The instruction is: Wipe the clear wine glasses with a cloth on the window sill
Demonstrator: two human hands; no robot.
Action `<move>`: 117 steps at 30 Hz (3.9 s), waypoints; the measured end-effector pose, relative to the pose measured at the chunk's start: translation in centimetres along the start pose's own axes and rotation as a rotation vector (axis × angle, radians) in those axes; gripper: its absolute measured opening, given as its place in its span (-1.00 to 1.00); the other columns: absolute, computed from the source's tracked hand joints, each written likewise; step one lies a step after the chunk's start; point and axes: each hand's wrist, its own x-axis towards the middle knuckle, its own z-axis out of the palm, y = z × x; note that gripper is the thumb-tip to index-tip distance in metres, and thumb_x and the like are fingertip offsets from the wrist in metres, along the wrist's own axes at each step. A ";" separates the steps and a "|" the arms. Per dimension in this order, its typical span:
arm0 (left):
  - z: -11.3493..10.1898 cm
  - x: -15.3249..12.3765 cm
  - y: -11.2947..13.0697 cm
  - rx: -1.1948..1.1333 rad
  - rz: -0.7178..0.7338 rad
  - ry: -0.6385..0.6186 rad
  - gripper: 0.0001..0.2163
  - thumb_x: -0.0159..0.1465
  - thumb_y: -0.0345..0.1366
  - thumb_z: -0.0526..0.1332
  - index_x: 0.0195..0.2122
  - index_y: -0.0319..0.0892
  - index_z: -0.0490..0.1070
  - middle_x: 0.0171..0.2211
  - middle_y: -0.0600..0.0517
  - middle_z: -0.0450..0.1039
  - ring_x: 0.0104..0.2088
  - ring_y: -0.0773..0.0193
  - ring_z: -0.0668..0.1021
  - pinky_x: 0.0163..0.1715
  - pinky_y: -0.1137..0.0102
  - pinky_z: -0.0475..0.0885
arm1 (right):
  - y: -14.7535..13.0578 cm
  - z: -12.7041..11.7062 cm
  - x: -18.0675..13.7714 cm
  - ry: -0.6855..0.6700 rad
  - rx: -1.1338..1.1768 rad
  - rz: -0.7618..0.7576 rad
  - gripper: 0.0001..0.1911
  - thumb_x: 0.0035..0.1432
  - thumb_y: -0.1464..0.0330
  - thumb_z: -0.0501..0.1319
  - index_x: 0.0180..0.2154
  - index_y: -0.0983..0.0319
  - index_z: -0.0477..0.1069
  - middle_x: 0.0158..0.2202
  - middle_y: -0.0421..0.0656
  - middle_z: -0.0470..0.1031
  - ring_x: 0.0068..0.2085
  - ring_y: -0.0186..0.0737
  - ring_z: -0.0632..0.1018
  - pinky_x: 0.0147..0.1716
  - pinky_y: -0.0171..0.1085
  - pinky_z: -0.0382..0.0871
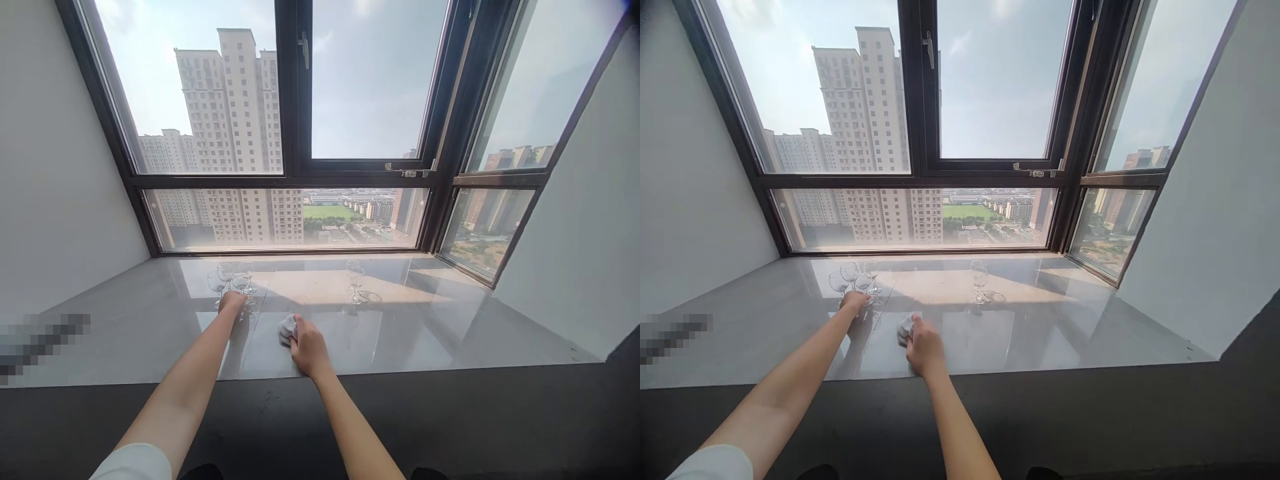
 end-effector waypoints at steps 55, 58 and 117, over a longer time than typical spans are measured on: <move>3.6 -17.9 -5.1 0.206 0.488 0.175 -0.80 0.24 -0.26 0.03 -0.34 -0.18 0.42 -0.33 -0.05 0.50 -0.25 0.19 0.53 -0.26 0.35 0.22 | 1.5 2.0 0.3 0.080 -0.008 0.051 -0.49 0.17 0.34 0.03 0.17 0.27 0.15 -0.04 0.01 0.47 -0.03 -0.09 0.50 -0.08 -0.27 0.29; 3.7 -17.8 -5.1 0.200 0.486 0.176 -0.80 0.24 -0.27 0.03 -0.34 -0.17 0.42 -0.33 -0.05 0.50 -0.24 0.19 0.52 -0.26 0.36 0.22 | 1.6 2.3 0.4 0.076 -0.020 0.058 -0.48 0.17 0.34 0.04 0.17 0.27 0.15 -0.04 0.01 0.48 -0.04 -0.08 0.51 -0.08 -0.27 0.30; 3.1 -17.7 -5.1 0.202 0.526 0.158 -0.82 0.24 -0.26 0.03 -0.34 -0.15 0.40 -0.34 -0.02 0.50 -0.27 0.22 0.53 -0.29 0.39 0.23 | 0.6 1.6 0.3 0.101 -0.009 0.079 -0.50 0.14 0.40 0.06 0.14 0.25 0.23 -0.10 -0.01 0.51 -0.07 -0.07 0.52 -0.11 -0.26 0.31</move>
